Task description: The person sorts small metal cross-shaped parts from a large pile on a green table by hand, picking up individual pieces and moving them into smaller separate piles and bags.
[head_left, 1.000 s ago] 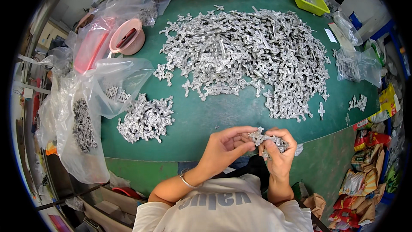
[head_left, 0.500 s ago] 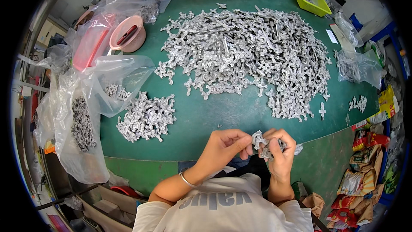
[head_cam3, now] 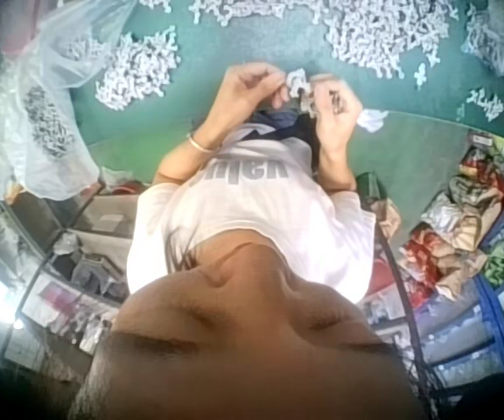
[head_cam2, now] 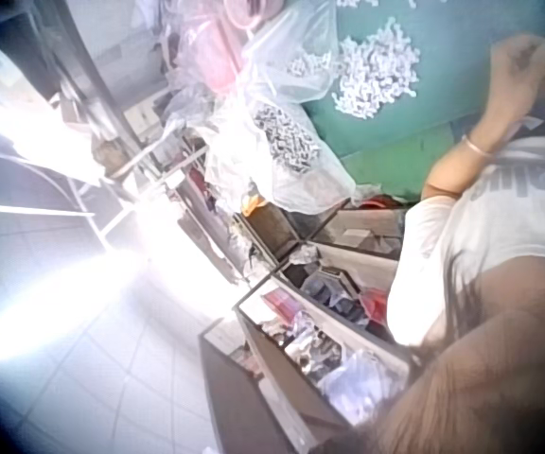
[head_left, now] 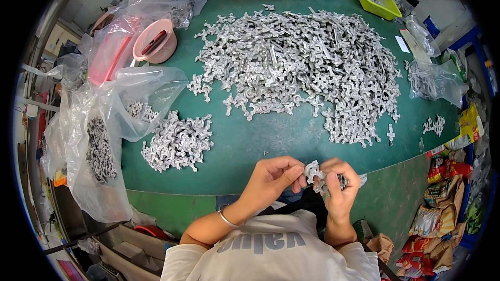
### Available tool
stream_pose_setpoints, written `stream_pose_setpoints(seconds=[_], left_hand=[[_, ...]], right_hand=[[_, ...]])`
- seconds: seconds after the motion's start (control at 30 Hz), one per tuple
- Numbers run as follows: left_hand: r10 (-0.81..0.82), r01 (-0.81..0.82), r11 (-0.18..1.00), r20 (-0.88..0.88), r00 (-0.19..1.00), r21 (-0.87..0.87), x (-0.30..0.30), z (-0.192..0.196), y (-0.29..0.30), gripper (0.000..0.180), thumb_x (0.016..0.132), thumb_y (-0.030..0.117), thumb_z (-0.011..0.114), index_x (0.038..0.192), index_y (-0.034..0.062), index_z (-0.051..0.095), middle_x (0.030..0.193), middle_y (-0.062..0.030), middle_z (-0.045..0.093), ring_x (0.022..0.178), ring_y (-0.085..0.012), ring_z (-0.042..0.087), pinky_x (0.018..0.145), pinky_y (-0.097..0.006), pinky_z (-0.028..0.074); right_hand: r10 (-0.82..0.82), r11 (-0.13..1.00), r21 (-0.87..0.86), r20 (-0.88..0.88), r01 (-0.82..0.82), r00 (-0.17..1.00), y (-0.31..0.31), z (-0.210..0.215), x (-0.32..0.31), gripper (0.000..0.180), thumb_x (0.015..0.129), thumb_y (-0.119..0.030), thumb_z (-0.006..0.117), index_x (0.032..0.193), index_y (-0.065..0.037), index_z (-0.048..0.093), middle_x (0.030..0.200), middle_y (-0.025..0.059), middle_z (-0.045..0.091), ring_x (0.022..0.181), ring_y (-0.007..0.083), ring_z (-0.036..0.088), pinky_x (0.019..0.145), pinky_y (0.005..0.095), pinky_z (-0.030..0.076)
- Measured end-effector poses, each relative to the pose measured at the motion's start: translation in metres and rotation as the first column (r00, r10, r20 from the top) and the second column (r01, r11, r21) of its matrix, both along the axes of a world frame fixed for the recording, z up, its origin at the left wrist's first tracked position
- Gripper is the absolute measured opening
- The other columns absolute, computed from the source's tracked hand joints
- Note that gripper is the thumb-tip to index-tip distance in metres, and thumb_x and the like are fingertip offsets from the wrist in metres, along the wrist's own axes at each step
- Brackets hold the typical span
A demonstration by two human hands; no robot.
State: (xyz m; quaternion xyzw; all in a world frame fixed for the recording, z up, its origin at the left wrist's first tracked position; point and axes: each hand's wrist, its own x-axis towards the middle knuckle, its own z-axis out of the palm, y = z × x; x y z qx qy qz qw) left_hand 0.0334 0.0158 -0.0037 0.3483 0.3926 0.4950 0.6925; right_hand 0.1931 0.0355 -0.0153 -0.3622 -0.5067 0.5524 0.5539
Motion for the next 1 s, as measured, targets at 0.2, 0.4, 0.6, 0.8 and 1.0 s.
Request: stream_pose_setpoints(seconds=[0.2,0.4,0.6,0.8,1.0], left_hand=[[0.107,-0.105,0.994,-0.148,0.983,0.018,-0.01,-0.003,-0.005,0.017,0.089,0.011,0.049,0.085,-0.0033,0.059,0.072,-0.0044,0.059,0.061,-0.0074,0.052,0.058,-0.02,0.044],[0.563,-0.518,0.81,-0.615,0.552,0.276,-0.1,-0.017,-0.024,0.019,0.088,0.01,0.049,0.079,-0.0032,0.058,0.067,-0.0032,0.058,0.057,-0.0073,0.05,0.054,-0.021,0.042],[0.603,-0.388,0.66,-0.762,-0.237,0.643,-0.154,-0.029,-0.036,0.012,0.082,0.008,0.056,0.077,-0.0034,0.056,0.065,-0.0107,0.052,0.055,-0.0172,0.046,0.053,-0.029,0.039],[0.637,-0.434,0.604,-0.732,-0.24,0.668,-0.144,-0.032,-0.031,0.012,0.082,0.011,0.058,0.08,0.0001,0.054,0.062,-0.0018,0.046,0.055,-0.0101,0.04,0.049,-0.024,0.034],[0.651,-0.461,0.583,-0.724,-0.226,0.668,-0.146,-0.04,-0.035,0.014,0.082,0.011,0.058,0.089,0.0003,0.052,0.067,-0.0005,0.044,0.058,-0.0081,0.039,0.051,-0.022,0.034]], right_hand=[[0.119,0.986,-0.121,0.052,-0.112,0.992,0.002,0.0,0.002,0.008,0.081,-0.004,0.057,0.079,0.004,0.055,0.069,0.0084,0.055,0.052,0.009,0.048,0.045,0.0197,0.035],[0.044,0.781,-0.449,-0.653,-0.433,0.756,0.014,-0.014,0.01,0.019,0.084,-0.01,0.05,0.099,0.002,0.05,0.073,0.0099,0.048,0.051,0.0133,0.046,0.038,0.0207,0.033],[-0.165,0.626,-0.507,-0.829,-0.593,0.535,0.017,-0.024,0.008,0.022,0.084,-0.011,0.049,0.105,-0.003,0.048,0.083,0.0096,0.045,0.057,0.0147,0.041,0.039,0.0228,0.032],[0.172,0.706,-0.288,-0.817,-0.647,0.551,0.0,-0.032,0.039,0.019,0.079,-0.008,0.055,0.095,0.001,0.051,0.071,0.0101,0.044,0.046,0.0134,0.04,0.035,0.0226,0.031],[0.274,0.746,-0.267,-0.712,-0.61,0.647,-0.039,-0.112,0.148,0.013,0.073,-0.005,0.058,0.08,0.001,0.049,0.066,0.012,0.05,0.046,0.0162,0.046,0.034,0.0248,0.032]])
